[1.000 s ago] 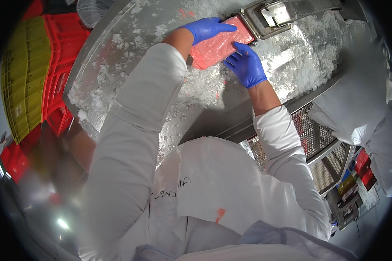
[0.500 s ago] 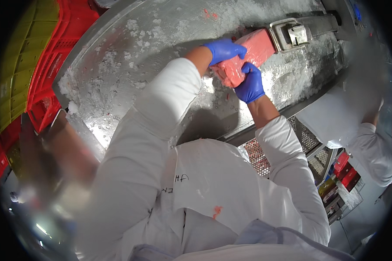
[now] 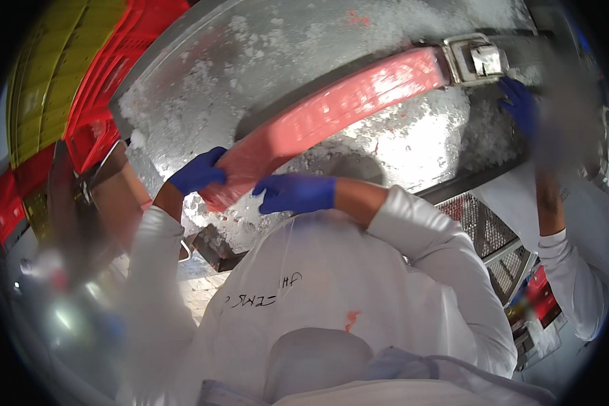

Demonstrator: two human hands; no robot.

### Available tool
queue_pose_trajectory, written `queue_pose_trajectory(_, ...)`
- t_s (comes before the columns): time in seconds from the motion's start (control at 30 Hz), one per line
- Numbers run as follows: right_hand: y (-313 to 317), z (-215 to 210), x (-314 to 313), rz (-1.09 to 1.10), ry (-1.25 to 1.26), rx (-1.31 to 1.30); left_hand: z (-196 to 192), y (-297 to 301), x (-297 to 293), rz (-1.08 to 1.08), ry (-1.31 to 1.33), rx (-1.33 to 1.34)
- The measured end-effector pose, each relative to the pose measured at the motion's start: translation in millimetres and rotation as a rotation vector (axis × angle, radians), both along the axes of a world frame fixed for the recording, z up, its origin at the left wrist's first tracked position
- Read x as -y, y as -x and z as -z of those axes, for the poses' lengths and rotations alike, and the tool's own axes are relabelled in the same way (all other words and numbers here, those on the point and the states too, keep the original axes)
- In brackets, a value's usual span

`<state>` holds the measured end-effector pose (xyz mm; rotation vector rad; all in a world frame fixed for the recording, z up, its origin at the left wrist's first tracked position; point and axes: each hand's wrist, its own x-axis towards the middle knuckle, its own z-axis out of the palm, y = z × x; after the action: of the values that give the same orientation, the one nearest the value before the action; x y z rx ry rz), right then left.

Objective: The person repeatedly scoops crushed ice from a metal table, places it into a pink plastic mold, and then removes the resulting pink block into a metal tray. The process is repeated multiple times.

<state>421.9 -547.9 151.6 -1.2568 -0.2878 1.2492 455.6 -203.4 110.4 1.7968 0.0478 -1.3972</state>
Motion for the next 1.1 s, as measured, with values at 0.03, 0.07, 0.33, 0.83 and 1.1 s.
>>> queue_pose_trajectory(0.03,-8.9,-13.0,11.6,0.059,-0.033,0.191,1.4,5.5,-17.1,0.024,-0.062,0.056)
queue_pose_trajectory(0.07,-20.0,5.1,22.2,0.215,-0.002,0.780,-5.5,16.6,-19.5,0.067,-0.135,0.281)
queue_pose_trajectory(0.33,-80.1,137.7,129.1,0.626,0.595,0.440,-7.8,98.4,0.0,0.086,-0.666,0.918)
queue_pose_trajectory(0.83,-45.0,135.0,-2.2,0.689,0.520,0.337,-9.2,188.6,-88.1,0.082,-1.049,0.901)
queue_pose_trajectory(1.1,-132.1,264.5,127.5,0.052,0.910,0.877,1.4,176.9,-79.4,0.086,-1.131,0.789)
